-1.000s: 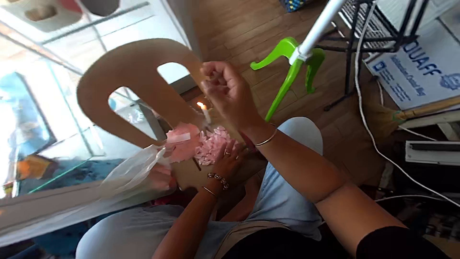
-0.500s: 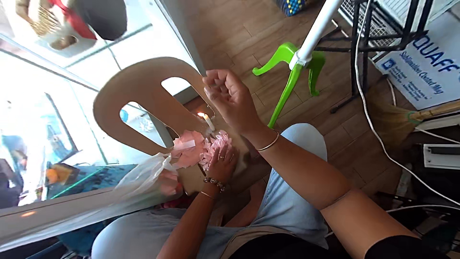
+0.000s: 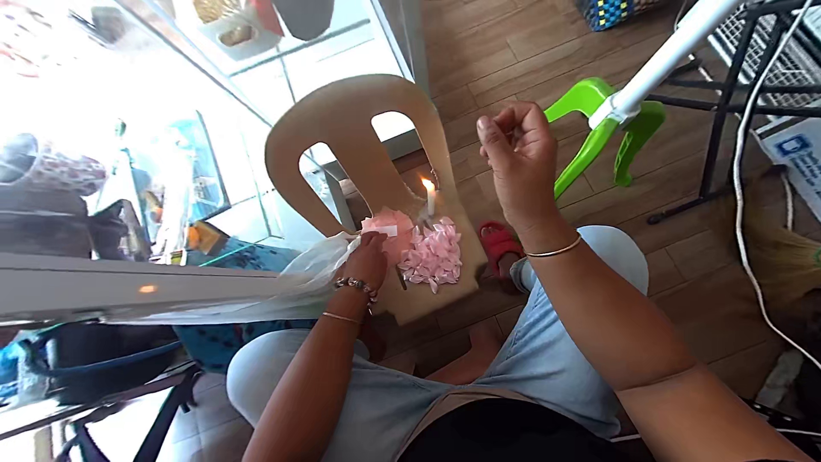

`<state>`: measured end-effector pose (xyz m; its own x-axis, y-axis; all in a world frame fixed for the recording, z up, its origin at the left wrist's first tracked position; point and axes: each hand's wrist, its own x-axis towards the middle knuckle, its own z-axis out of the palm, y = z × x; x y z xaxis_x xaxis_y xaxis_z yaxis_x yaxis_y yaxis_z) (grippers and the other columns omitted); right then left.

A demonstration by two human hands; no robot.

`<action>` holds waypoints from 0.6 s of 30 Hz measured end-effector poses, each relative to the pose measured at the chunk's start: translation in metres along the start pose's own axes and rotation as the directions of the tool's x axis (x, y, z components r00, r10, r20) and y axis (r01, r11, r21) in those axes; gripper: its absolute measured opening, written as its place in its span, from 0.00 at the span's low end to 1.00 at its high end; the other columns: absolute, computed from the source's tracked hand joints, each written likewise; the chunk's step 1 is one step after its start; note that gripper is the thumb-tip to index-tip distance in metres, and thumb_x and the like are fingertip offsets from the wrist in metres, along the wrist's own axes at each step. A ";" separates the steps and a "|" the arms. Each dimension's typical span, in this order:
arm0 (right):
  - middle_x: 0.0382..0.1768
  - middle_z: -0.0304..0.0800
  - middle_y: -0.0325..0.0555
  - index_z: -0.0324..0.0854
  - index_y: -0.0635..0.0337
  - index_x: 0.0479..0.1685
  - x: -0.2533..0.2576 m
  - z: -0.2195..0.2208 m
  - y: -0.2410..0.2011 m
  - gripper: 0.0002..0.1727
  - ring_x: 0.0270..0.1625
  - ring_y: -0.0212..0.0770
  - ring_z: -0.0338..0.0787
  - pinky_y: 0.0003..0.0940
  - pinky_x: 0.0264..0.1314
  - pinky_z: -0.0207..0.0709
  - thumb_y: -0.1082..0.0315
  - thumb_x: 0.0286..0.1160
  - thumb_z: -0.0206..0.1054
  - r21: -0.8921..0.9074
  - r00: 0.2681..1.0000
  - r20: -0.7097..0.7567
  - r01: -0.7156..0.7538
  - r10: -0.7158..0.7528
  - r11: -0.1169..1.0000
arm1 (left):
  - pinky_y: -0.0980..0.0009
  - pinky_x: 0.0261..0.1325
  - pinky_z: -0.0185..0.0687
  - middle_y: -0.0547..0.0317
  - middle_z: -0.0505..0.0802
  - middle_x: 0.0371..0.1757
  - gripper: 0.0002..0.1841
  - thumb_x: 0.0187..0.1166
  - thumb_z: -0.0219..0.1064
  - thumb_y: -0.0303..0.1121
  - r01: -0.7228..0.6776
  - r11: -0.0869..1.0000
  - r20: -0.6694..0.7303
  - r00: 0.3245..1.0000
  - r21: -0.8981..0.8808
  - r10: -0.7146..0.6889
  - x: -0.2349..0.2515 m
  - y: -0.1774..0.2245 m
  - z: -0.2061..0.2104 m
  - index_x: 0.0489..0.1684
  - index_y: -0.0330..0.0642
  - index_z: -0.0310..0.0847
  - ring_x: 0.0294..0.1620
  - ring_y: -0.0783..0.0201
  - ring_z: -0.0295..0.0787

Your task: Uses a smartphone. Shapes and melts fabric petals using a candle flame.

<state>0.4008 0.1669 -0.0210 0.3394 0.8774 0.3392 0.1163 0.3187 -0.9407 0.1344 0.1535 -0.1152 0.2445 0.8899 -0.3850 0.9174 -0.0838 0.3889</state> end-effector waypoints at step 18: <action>0.36 0.82 0.33 0.73 0.55 0.44 0.003 -0.002 0.010 0.05 0.34 0.25 0.84 0.20 0.39 0.82 0.70 0.81 0.66 -0.014 0.999 0.000 -0.037 0.037 0.999 | 0.35 0.76 0.69 0.33 0.83 0.70 0.15 0.89 0.56 0.28 0.155 0.982 0.022 0.987 0.107 -0.158 0.054 -0.005 0.011 0.61 0.29 0.84 0.75 0.31 0.75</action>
<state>0.4044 0.1719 -0.0297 0.3435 0.8884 0.3046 0.1172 0.2813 -0.9524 0.1465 0.1972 -0.1467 0.1032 0.8822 -0.4595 0.9725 0.0076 0.2330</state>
